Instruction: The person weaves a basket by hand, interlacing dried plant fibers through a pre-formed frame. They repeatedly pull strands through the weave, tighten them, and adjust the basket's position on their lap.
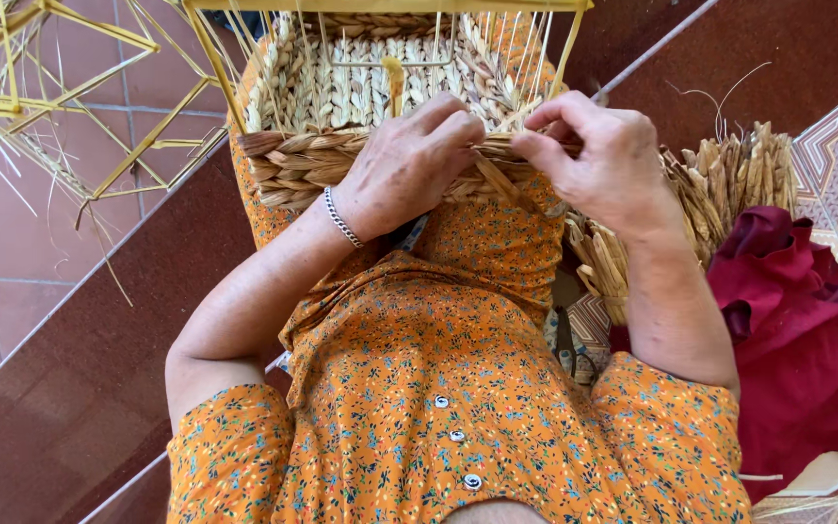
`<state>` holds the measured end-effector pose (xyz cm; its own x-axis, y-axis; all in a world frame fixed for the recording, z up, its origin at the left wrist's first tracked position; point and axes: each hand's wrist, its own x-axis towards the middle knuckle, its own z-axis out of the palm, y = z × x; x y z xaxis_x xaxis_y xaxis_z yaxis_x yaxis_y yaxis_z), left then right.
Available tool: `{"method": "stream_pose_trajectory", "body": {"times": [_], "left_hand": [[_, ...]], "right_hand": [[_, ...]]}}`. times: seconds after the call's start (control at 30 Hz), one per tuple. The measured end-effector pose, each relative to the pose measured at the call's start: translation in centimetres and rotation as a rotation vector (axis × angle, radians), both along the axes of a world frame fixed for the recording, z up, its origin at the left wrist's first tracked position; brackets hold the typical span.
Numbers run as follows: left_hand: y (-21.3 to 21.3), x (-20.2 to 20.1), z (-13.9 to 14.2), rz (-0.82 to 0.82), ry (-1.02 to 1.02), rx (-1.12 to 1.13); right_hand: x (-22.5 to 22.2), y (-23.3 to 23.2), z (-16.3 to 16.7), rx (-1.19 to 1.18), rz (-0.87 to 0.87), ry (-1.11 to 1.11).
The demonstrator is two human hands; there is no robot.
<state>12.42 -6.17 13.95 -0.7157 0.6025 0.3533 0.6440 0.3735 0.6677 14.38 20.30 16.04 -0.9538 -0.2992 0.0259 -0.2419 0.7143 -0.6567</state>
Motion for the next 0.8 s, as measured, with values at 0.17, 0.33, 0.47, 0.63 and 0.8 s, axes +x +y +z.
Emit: {"method": "stream_pose_trajectory", "body": {"times": [0.17, 0.33, 0.47, 0.63, 0.8], "left_hand": [[0.2, -0.4, -0.6, -0.045, 0.078, 0.029], [1.4, -1.7, -1.9, 0.096, -0.089, -0.011], [2.3, -1.6, -2.7, 0.243, -0.127, -0.063], [3.1, -0.8, -3.0, 0.287, 0.148, -0.082], [4.3, -1.6, -2.8, 0.146, 0.029, -0.438]], "right_hand": [[0.0, -2.3, -2.0, 0.212, -0.029, 0.411], [1.3, -1.9, -2.1, 0.094, -0.045, 0.291], [2.7, -1.8, -1.2, 0.225, -0.100, 0.573], [4.5, -3.2, -1.8, 0.189, -0.043, 0.598], [4.5, -3.8, -4.5, 0.229, -0.010, 0.615]]}}
